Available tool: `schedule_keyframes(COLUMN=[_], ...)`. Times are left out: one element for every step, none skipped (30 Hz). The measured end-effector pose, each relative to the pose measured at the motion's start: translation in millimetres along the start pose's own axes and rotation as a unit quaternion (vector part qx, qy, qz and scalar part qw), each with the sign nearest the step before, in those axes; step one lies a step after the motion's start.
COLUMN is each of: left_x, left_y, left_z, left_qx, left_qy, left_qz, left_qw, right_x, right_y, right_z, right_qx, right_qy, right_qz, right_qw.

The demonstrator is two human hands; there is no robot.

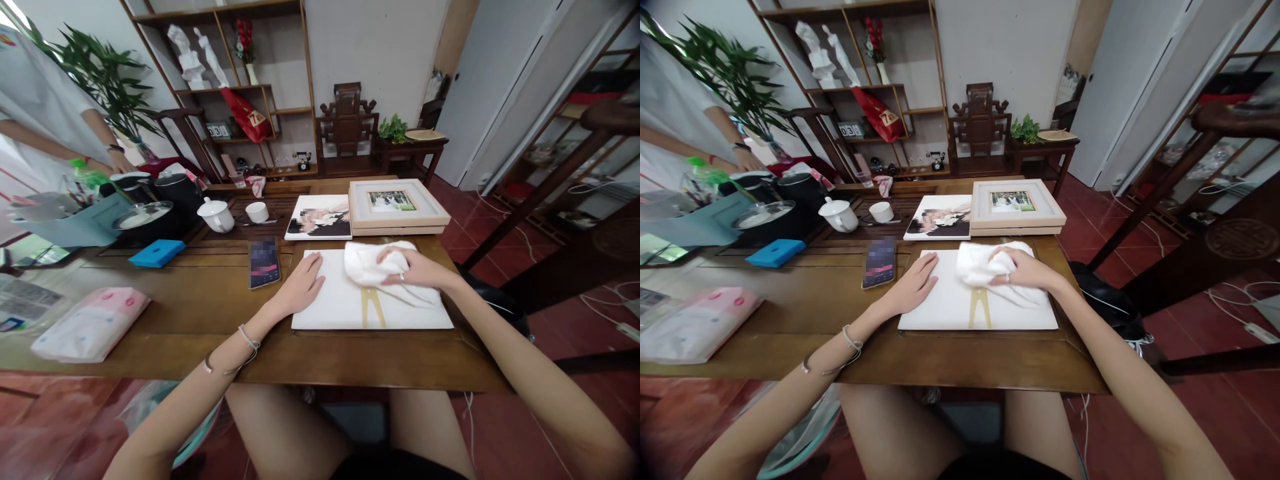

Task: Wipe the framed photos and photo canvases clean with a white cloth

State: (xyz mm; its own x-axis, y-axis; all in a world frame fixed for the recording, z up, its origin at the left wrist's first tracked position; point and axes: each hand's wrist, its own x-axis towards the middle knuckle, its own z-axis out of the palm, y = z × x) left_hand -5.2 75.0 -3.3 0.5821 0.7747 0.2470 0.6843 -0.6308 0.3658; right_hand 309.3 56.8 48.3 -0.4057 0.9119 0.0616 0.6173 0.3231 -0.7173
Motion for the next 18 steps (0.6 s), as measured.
schedule_keyframes(left_x=[0.0,0.0,0.1,0.1,0.1,0.1,0.1,0.1,0.1,0.1,0.2,0.2,0.1,0.1,0.0,-0.1,-0.1,-0.2], left_y=[-0.1,-0.2,-0.1,0.0,0.1,0.2,0.2,0.3,0.3,0.5,0.7,1.1,1.5,2.0,2.4,2.6,2.6,2.3], left_z=[0.0,0.0,0.0,0.0,0.0,0.0,0.1,0.2,0.3,0.4,0.4,0.2,0.0,-0.3,-0.6,-0.8,-0.9,-0.8], left_qx=[-0.002,-0.001,0.001,0.003,0.005,0.006,0.006,0.006,0.005,0.005,0.005,0.006,0.007,0.007,0.007,0.006,0.004,0.000], left_qy=[0.002,0.004,0.004,0.003,0.002,0.002,0.003,0.005,0.007,0.007,0.006,0.003,-0.001,-0.003,-0.005,-0.007,-0.007,-0.007], left_qz=[0.003,0.005,0.005,0.005,0.004,0.004,0.004,0.005,0.005,0.005,0.004,0.001,-0.002,-0.005,-0.008,-0.010,-0.011,-0.010], left_qw=[1.000,1.000,1.000,1.000,1.000,1.000,1.000,1.000,1.000,1.000,1.000,1.000,1.000,1.000,1.000,1.000,1.000,1.000], right_x=[4.0,7.8,11.3,14.2,16.6,18.4,19.8,20.9,21.7,22.3,22.6,22.8,22.8,22.7,22.5,22.5,23.0,24.3], right_y=[2.1,3.4,3.7,3.1,1.5,-0.9,-3.8,-6.9,-10.0,-12.8,-15.0,-16.6,-17.5,-17.9,-17.9,-17.9,-18.1,-18.8], right_z=[3.3,7.0,11.0,14.9,18.6,22.1,25.3,28.1,30.5,32.3,33.3,33.6,33.0,31.9,30.3,28.6,27.1,26.2], right_qx=[-0.023,-0.046,-0.064,-0.081,-0.096,-0.108,-0.116,-0.122,-0.128,-0.134,-0.138,-0.140,-0.141,-0.141,-0.139,-0.138,-0.140,-0.146], right_qy=[0.070,0.119,0.146,0.151,0.139,0.120,0.101,0.085,0.071,0.059,0.050,0.045,0.045,0.050,0.057,0.064,0.070,0.071], right_qz=[0.018,0.027,0.027,0.017,-0.002,-0.025,-0.048,-0.069,-0.089,-0.105,-0.115,-0.118,-0.111,-0.097,-0.079,-0.062,-0.049,-0.044], right_qw=[0.997,0.991,0.987,0.985,0.986,0.987,0.987,0.987,0.985,0.984,0.982,0.982,0.983,0.984,0.986,0.986,0.986,0.986])
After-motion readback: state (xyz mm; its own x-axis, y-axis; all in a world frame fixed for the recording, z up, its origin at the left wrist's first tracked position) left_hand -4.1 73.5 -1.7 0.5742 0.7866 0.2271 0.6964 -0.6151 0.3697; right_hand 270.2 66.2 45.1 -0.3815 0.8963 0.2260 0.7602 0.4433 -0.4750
